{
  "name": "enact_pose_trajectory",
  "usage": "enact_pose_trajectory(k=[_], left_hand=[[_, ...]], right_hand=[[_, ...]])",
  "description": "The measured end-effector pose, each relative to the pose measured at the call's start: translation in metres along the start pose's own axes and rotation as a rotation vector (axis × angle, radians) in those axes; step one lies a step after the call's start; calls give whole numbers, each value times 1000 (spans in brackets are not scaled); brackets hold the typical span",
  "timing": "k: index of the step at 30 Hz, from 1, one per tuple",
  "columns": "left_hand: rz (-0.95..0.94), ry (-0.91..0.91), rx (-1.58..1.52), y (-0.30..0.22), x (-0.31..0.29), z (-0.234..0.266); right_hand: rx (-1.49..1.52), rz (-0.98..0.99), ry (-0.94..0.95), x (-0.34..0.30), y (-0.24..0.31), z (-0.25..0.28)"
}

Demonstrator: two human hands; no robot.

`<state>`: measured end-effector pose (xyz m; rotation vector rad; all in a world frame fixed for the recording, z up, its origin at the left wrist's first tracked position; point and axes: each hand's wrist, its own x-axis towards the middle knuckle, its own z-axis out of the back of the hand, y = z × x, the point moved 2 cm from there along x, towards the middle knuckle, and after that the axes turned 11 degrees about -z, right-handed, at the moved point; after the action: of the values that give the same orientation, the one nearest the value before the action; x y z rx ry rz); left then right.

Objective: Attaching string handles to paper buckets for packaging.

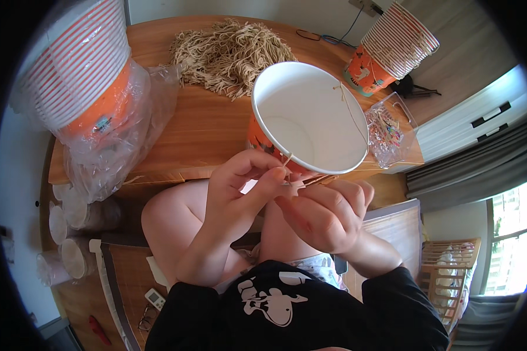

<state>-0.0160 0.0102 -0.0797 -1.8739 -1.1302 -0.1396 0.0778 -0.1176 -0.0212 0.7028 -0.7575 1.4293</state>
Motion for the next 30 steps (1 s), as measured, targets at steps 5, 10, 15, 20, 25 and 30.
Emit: enact_pose_trajectory(k=[5, 10, 15, 20, 25, 30], left_hand=[[-26, -20, 5, -6, 0, -3], [-239, 82, 389, -9, 5, 6], [-261, 5, 417, -6, 3, 7], [-126, -57, 282, -3, 1, 7], [-39, -130, 22, 2, -3, 9], [-49, -120, -39, 5, -2, 8]], right_hand=[[3, -193, 21, -5, 4, -12], [350, -435, 163, -7, -4, -8], [621, -590, 282, -6, -8, -3], [921, -626, 208, 0, -4, -7], [863, -575, 244, -3, -3, -11], [712, -480, 321, -1, -9, -14]])
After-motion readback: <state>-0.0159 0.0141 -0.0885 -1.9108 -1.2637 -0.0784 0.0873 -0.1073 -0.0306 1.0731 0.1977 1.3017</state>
